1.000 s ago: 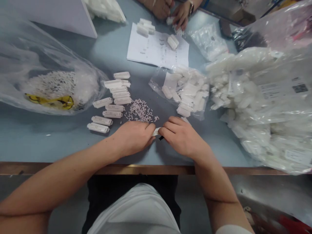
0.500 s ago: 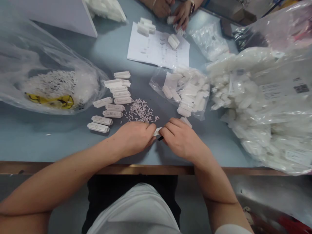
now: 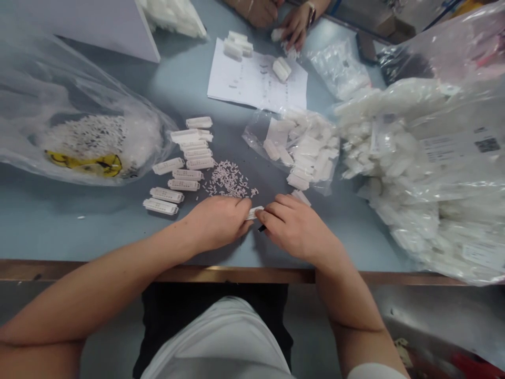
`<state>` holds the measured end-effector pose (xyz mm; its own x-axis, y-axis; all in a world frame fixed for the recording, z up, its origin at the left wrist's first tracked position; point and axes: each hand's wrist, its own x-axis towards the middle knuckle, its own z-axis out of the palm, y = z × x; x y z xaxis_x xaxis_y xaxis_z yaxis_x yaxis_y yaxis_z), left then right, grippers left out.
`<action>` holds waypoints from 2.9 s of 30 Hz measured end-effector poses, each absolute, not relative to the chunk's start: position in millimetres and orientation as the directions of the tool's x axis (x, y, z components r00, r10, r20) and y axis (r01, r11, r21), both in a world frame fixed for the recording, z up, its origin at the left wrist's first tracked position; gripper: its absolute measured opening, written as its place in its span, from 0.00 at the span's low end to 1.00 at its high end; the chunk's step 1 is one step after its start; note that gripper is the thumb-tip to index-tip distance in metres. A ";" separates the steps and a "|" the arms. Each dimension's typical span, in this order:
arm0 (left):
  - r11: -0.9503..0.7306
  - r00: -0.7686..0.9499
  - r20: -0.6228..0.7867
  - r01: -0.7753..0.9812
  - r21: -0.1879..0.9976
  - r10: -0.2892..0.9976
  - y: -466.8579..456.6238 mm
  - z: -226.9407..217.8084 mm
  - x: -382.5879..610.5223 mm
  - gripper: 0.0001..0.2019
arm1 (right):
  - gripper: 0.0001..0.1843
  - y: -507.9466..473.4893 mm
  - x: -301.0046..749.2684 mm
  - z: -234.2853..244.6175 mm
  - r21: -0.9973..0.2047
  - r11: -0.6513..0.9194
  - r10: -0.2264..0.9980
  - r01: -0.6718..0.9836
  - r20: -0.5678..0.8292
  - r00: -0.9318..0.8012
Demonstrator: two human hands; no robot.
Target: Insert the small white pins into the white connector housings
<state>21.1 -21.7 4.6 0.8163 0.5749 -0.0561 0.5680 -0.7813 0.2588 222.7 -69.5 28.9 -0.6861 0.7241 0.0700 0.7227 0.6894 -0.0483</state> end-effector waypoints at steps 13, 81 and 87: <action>-0.759 0.797 -0.100 0.599 0.257 0.595 -18.9 3.9 21.6 0.13 | 0.11 -68.1 230.8 18.1 -0.012 0.663 0.732 0.749 0.222 -0.645; -0.631 0.717 -0.095 0.661 0.405 0.690 -16.2 3.9 19.5 0.13 | 0.15 -61.9 216.5 6.0 -0.145 0.580 0.813 0.802 0.156 -0.560; -0.633 0.719 -0.106 0.664 0.397 0.687 -16.5 4.3 18.9 0.13 | 0.15 -62.7 214.6 7.9 -0.105 0.594 0.800 0.798 0.186 -0.571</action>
<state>18.9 -16.5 4.3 0.7186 0.6872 -0.1065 0.6643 -0.6331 0.3973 214.6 -62.7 7.9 -0.5709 0.7997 0.1857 0.7977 0.5938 -0.1047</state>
